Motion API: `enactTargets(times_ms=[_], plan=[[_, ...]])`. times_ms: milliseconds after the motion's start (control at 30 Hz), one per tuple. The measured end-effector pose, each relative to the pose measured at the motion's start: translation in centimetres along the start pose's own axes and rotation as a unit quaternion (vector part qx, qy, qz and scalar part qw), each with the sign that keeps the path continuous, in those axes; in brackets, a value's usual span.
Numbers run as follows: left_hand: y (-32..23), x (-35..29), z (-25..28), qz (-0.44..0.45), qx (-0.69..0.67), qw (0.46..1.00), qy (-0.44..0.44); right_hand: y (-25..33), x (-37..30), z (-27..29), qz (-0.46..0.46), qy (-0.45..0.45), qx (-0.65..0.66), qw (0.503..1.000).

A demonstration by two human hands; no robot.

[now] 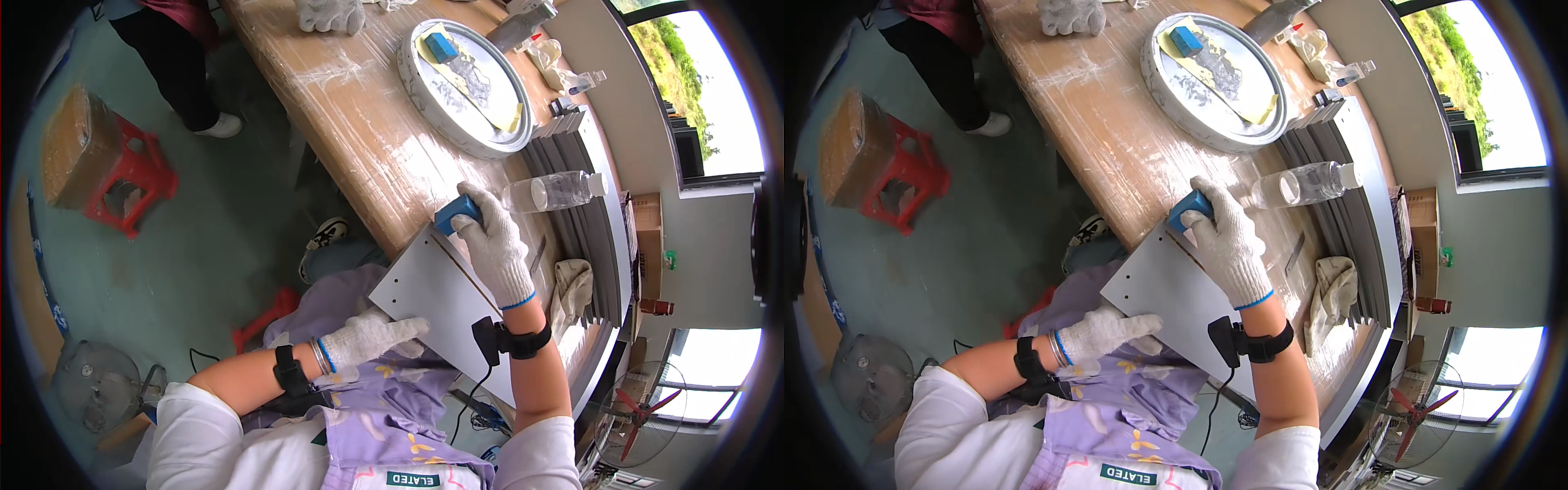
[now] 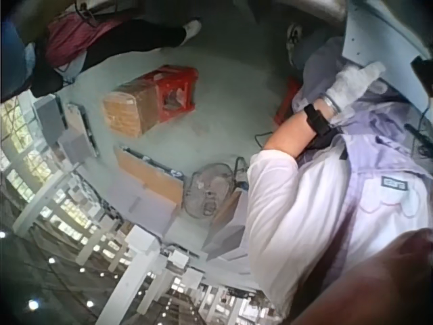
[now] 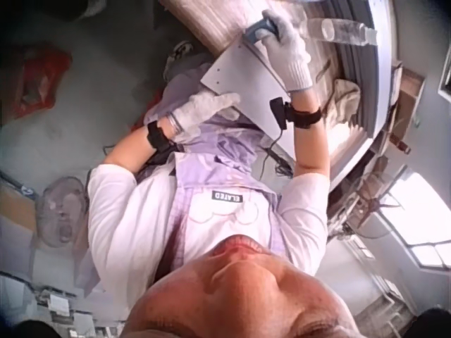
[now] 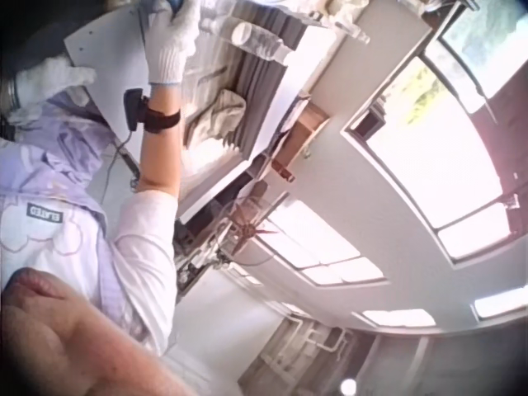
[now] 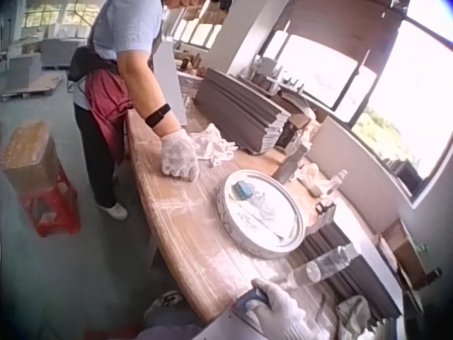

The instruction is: The person sands the edges of a grey rectangular panel using a blue sanding block. They wipe the panel with a cloth and use a utility knife to scrape the surface. The person handles the panel one at a time, working on a table covered with plastic wrap.

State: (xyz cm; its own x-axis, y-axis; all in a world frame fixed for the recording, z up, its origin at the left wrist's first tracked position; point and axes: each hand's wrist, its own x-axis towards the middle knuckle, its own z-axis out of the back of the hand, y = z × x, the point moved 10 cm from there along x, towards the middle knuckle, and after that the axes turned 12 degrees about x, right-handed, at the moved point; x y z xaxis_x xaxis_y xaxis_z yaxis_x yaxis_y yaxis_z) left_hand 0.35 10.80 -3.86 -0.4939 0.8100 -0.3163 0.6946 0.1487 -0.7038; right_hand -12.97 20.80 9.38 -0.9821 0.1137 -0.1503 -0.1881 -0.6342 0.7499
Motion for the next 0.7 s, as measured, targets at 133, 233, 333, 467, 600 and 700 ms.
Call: enactTargets(times_ms=[133, 233, 333, 467, 600, 700], plan=[[0.8, 0.4, -0.9, 0.023, -0.047, 0.999, 0.011, -0.7, -0.7, 0.2, 0.002, 0.013, -0.05, 0.999], [1.1, 0.3, -0.9, 0.019, -0.065, 0.997, 0.026, -2.2, -2.4, 2.2, -0.043, 0.017, -0.1, 0.994], [1.5, 0.6, -0.6, 0.005, -0.073, 0.997, 0.038, -3.2, -3.7, 3.5, -0.089, 0.005, -0.106, 0.99], [1.6, 0.9, -0.8, -0.002, -0.079, 0.996, 0.045, -1.9, -2.6, 2.0, -0.043, -0.038, -0.077, 0.995], [1.2, 0.9, -1.2, 0.014, -0.082, 0.996, 0.029, 0.8, -0.2, -1.1, 0.043, -0.044, -0.028, 0.998], [1.3, 1.1, -1.1, 0.0, -0.1, 0.995, 0.029, -0.1, -2.1, 0.5, 0.063, -0.064, -0.07, 0.994]])
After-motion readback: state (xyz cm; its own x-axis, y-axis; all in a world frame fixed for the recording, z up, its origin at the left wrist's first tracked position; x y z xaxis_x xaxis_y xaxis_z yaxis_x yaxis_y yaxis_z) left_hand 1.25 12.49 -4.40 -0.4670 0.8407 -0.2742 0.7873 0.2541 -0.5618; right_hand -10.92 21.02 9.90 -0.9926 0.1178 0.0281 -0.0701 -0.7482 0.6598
